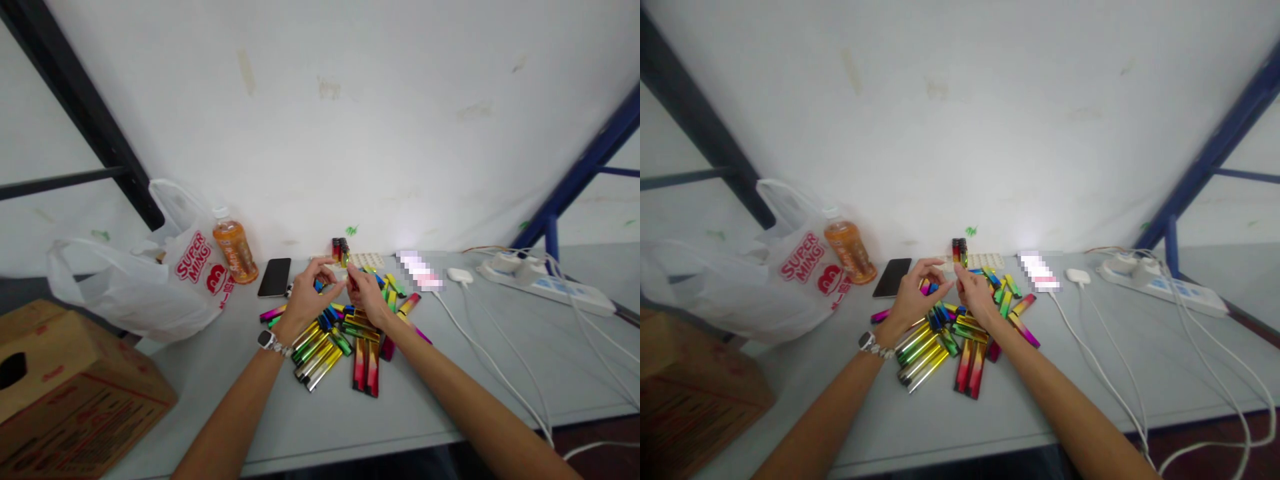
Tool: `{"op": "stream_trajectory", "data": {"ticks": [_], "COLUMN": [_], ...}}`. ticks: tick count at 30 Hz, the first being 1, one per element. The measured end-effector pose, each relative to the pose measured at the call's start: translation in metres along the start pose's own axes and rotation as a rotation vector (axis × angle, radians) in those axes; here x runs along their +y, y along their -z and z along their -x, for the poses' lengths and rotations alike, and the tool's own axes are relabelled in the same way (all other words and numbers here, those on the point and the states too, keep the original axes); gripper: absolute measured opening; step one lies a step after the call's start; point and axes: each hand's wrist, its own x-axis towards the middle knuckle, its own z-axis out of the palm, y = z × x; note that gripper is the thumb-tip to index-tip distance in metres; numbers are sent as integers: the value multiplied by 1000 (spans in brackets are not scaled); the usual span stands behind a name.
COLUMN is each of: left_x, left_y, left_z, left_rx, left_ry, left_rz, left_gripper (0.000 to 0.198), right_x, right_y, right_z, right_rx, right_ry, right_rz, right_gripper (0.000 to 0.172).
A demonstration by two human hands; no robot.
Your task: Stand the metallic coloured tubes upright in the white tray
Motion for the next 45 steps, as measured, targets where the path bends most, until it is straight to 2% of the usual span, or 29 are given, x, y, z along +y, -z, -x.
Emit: {"op": "stream_trajectory", "data": {"ticks": [3, 7, 14, 20, 28, 33, 37, 40, 43, 45], "left_x": [-4, -18, -30, -29, -29, -24, -19, -18, -18, -18], "left_y": [7, 6, -13, -21, -24, -7, 17, 27, 28, 25], "left_z": [3, 7, 15, 17, 15, 9, 7, 10, 12, 12], "left_rx": [-60, -152, -257, -291, -276, -284, -428, -542, -572, -576], "left_ry": [10, -4, -58, -55, -61, -104, -56, -12, -5, -3], "left_rz": [-105, -253, -377, -361, -331, -410, -501, -522, -560, -596], "left_gripper": [15, 9, 10, 11, 10, 16, 25, 35, 41, 41], "right_x": [6, 12, 15, 14, 16, 16, 13, 8, 0, -6], "right_y": [3, 5, 7, 7, 6, 8, 14, 24, 34, 37], "right_z": [-2, -2, 0, 1, -4, -3, -6, -15, -31, -45], "right_rx": [150, 289, 187, 215, 301, 165, 35, 72, 144, 114], "right_ry": [149, 244, 288, 295, 254, 267, 296, 438, 542, 549], "right_rz": [184, 359, 247, 276, 299, 177, 123, 290, 497, 587], "right_gripper": [53, 43, 52, 55, 43, 38, 36, 31, 28, 26]}}
